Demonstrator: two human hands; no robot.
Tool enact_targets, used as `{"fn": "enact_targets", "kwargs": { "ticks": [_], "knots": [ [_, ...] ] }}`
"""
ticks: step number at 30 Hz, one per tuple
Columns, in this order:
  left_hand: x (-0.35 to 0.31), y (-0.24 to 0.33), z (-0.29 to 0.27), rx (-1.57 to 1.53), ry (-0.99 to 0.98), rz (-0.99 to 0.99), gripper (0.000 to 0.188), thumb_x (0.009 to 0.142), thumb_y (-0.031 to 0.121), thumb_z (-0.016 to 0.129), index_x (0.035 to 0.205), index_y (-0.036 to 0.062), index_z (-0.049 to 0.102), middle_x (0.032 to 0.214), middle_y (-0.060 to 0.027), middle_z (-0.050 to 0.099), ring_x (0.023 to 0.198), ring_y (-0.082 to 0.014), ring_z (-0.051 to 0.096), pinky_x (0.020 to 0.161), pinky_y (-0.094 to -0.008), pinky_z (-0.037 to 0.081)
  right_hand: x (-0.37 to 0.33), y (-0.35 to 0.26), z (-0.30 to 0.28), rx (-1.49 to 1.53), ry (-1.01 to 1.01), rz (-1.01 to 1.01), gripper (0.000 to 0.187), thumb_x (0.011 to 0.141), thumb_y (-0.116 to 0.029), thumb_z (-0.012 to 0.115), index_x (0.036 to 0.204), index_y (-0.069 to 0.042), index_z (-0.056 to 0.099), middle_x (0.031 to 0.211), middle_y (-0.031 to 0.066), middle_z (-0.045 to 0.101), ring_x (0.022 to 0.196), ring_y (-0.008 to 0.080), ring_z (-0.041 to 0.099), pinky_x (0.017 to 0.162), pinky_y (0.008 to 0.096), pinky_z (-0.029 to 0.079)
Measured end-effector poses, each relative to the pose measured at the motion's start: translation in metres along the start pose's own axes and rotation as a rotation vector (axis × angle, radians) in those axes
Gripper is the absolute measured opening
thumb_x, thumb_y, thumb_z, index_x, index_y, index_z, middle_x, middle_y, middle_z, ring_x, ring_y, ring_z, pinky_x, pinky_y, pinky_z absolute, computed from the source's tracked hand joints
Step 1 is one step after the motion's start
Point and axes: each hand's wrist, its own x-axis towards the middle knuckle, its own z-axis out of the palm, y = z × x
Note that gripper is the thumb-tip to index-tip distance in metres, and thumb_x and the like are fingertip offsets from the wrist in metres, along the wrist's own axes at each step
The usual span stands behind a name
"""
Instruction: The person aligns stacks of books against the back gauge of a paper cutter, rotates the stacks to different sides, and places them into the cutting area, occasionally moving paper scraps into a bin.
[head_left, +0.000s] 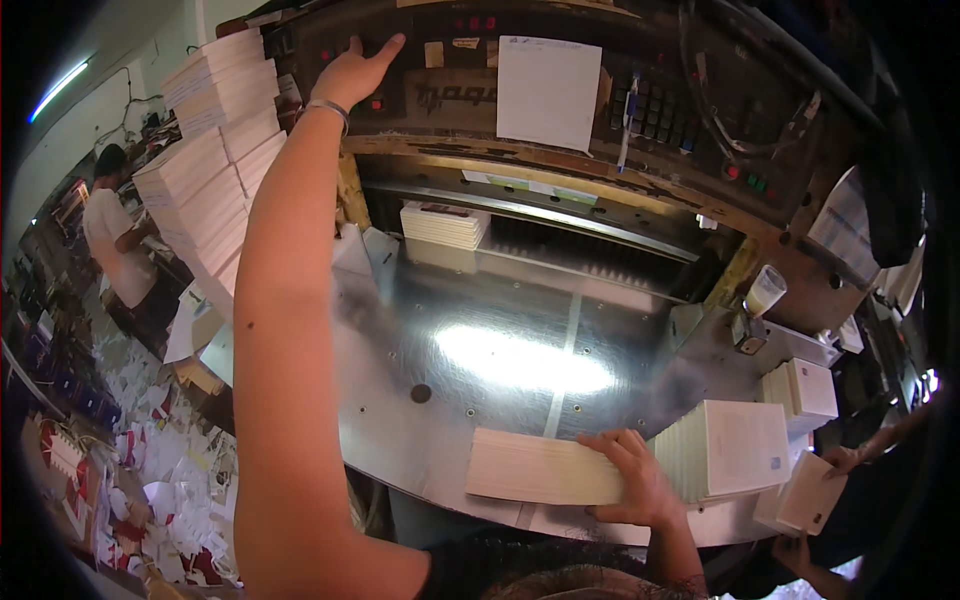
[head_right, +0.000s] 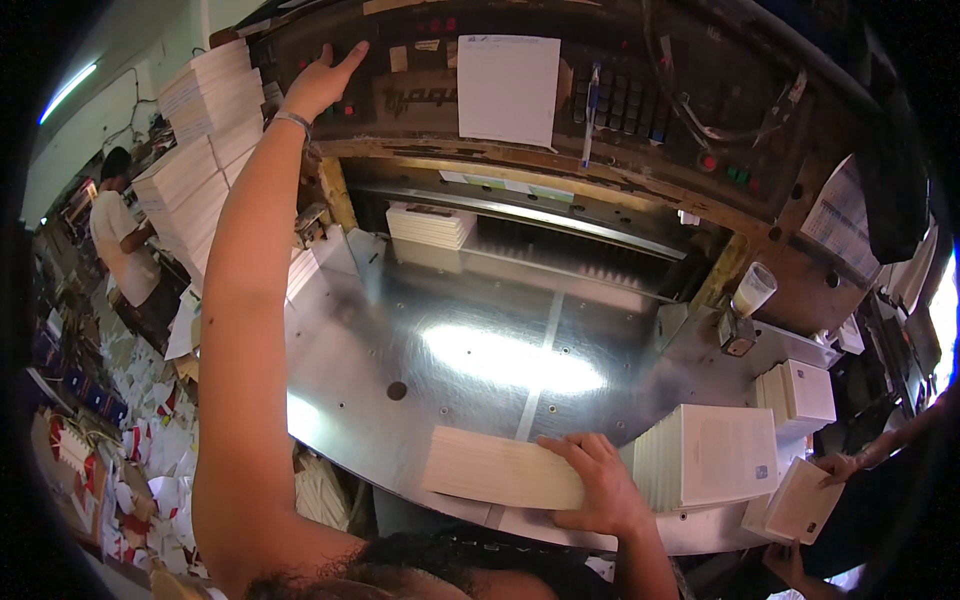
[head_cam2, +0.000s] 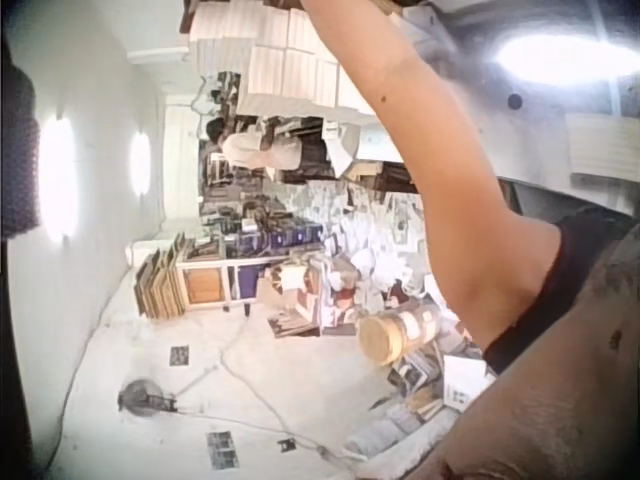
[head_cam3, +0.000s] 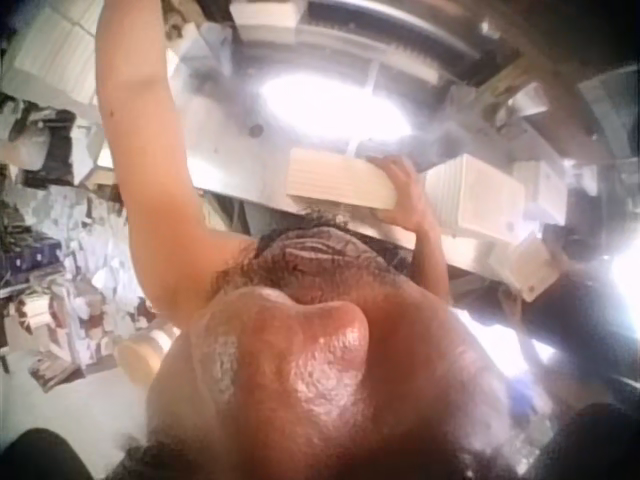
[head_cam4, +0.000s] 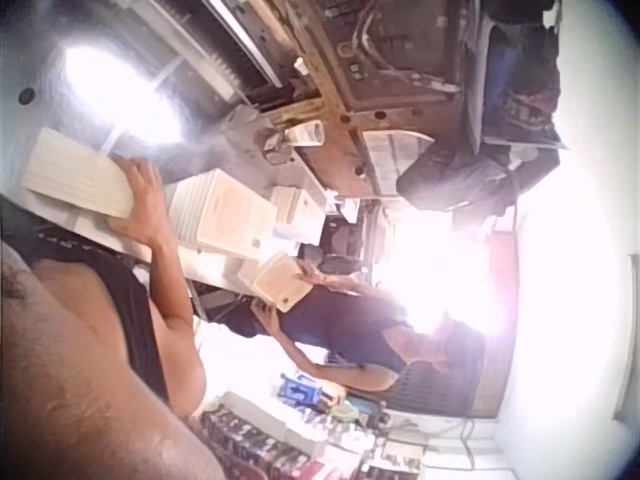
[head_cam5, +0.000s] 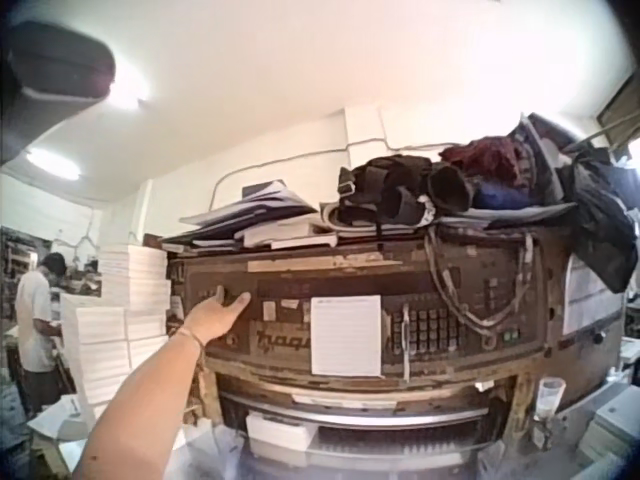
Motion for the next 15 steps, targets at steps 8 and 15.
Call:
{"fn": "enact_targets", "kwargs": {
  "ticks": [8,15],
  "knots": [
    [-0.281,-0.005,0.068,-1.188,-0.863,0.494,0.142,0.060,0.090,0.063,0.159,0.0079,0.002,0.134,-0.0151,0.055,0.126,-0.0233,0.051,0.107,-0.0394,0.035,0.017,-0.034,0.001,-0.412,-0.069,-0.071,0.101,0.055,-0.031,0.081,0.143,-0.004,0.042,0.109,0.0131,0.054,0.105,0.0307,0.053,0.095,0.0414,0.041],
    [-0.503,-0.041,0.095,-1.042,-1.081,0.224,0.137,0.056,0.060,0.089,0.158,0.0046,0.015,0.147,-0.0189,0.046,0.138,-0.0321,0.042,0.119,-0.0486,0.021,0.031,-0.026,0.016,-0.419,-0.266,-0.027,0.088,0.057,-0.032,0.082,0.131,-0.001,0.047,0.114,0.0130,0.053,0.109,0.0308,0.052,0.096,0.0408,0.041]
  ]
}}
